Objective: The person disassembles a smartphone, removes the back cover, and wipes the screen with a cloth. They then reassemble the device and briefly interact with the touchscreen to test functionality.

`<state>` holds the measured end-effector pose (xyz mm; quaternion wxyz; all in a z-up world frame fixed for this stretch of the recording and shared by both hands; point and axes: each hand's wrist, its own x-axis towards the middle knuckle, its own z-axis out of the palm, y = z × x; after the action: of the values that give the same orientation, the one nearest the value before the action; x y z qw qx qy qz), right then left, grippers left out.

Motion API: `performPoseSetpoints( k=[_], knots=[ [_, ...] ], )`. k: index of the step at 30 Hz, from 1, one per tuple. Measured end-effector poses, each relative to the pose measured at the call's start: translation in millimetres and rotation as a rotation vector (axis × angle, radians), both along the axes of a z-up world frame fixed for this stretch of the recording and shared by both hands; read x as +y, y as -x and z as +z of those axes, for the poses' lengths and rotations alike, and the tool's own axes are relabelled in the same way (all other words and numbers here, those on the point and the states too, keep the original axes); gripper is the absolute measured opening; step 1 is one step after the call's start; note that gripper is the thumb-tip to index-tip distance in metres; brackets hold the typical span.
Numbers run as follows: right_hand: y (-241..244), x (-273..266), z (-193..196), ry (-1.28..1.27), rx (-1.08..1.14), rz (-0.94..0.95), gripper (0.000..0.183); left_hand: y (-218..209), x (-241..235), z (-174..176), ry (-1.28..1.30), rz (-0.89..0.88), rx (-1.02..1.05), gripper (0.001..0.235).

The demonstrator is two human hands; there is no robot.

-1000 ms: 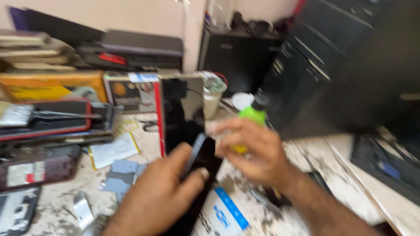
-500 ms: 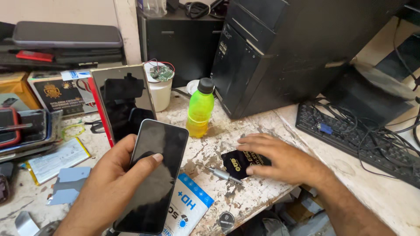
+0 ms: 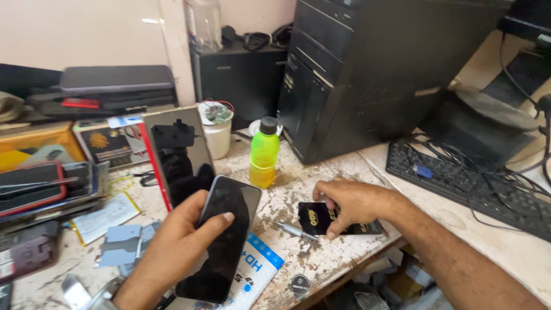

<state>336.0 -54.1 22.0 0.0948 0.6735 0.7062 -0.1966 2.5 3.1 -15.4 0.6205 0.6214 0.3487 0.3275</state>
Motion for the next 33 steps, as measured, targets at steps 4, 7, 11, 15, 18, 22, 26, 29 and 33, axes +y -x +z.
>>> performPoseSetpoints(
  k=[4,7,11,15,18,22,26,29,33],
  knots=[
    [-3,-2,-4,-0.046,-0.012,-0.002,0.076,1,3,-6,-0.044,-0.050,-0.066,0.021],
    [-8,2,-11,-0.083,-0.016,0.063,0.074,2,3,-9,-0.073,-0.081,-0.121,0.021],
    [-12,5,-15,-0.034,-0.027,-0.008,0.078,3,-1,-4,0.007,-0.115,-0.193,0.022],
    [-11,-3,-14,-0.069,0.081,-0.104,0.095,0,-8,5,0.124,-0.125,-0.376,0.025],
    [-9,-9,-14,-0.117,0.080,-0.114,0.094,-2,-13,10,0.201,-0.065,-0.375,0.030],
    [-7,-13,-14,-0.070,0.068,-0.330,0.059,-6,-17,9,0.175,-0.048,-0.433,0.033],
    [-10,-21,-7,-0.205,0.216,-0.429,0.031,-10,-19,4,0.170,-0.059,-0.479,0.035],
    [-4,-27,-2,-0.473,0.457,-0.326,0.026,-10,-19,2,0.193,-0.055,-0.477,0.035],
    [14,-40,10,-0.628,0.880,-0.322,0.032,-11,-21,4,0.185,-0.064,-0.503,0.035]
  ],
)
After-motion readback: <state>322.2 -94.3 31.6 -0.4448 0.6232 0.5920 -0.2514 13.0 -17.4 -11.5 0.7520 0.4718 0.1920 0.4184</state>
